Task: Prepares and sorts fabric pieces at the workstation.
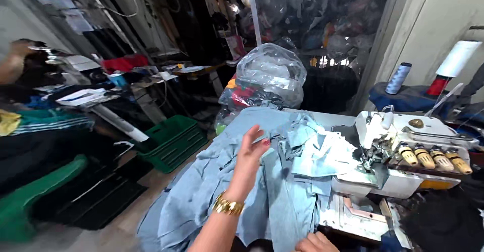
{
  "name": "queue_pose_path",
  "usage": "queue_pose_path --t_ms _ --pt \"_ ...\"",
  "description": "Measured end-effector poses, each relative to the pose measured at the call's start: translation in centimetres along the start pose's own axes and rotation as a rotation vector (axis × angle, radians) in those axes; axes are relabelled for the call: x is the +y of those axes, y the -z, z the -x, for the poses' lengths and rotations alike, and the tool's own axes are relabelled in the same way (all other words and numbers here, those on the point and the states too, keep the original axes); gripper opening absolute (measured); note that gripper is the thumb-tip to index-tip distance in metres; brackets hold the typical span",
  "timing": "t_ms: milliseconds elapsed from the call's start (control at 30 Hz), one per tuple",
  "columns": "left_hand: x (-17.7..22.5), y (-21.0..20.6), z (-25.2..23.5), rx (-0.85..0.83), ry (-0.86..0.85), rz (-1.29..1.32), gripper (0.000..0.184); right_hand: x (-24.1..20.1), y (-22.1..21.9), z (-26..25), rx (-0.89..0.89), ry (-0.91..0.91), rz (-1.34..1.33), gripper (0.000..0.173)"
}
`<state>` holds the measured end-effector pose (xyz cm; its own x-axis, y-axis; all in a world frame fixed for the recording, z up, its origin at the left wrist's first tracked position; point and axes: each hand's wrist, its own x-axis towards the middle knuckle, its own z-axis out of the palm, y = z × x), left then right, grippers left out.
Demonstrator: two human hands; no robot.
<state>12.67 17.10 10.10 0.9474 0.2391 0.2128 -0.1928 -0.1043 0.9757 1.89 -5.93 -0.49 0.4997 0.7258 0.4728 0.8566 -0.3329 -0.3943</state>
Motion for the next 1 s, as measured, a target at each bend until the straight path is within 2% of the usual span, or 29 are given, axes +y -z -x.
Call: queue_pose_path --t_ms 100,200,300,400,533,633,733,800,867,900,1000 --pt "-3.0 3.7 5.5 0.163 0.075 0.128 0.037 0.2 -2.4 -1.8 -0.093 0.077 0.255 0.025" --pt "-6.3 4.8 12.5 0.246 0.167 0.171 0.03 2.5 -4.1 -3.3 -0.011 0.224 0.461 0.012" --pt "-8.5 4.7 19.0 0.225 0.317 0.177 0.03 3.4 -3.0 -4.0 0.008 0.261 0.324 0.014" --pt "-10.5 3.5 22.7 0.095 0.384 0.138 0.031 3.9 -1.6 -3.7 -0.036 0.156 0.034 0.013" --pt "-10.9 0.3 22.0 0.015 0.316 0.029 0.039 3.8 -0.9 -3.5 -0.01 0.02 -0.128 0.012" --pt "-11.1 -1.3 20.5 0.058 0.248 -0.025 0.02 3.0 -0.7 -3.0 -0.041 0.022 -0.121 0.011" --pt "-10.3 -1.6 20.2 0.068 0.328 0.279 0.005 1.8 -0.2 -2.9 -0.16 0.068 -0.152 0.017" --pt "-9.2 -1.2 20.2 0.043 0.441 0.561 0.016 1.4 -0.2 -3.1 -0.129 0.067 -0.194 0.014" --pt "-8.2 -0.7 20.2 0.012 0.467 0.705 0.017 1.2 0.5 -3.9 -0.061 0.046 -0.237 0.012" --pt "-7.6 -0.6 20.3 -0.007 0.438 0.715 0.017 1.1 0.9 -4.2 -0.045 0.023 -0.263 0.013" --pt "-5.8 -1.1 20.6 -0.041 0.327 0.551 0.036 0.8 1.5 -4.6 -0.037 -0.095 -0.391 0.017"
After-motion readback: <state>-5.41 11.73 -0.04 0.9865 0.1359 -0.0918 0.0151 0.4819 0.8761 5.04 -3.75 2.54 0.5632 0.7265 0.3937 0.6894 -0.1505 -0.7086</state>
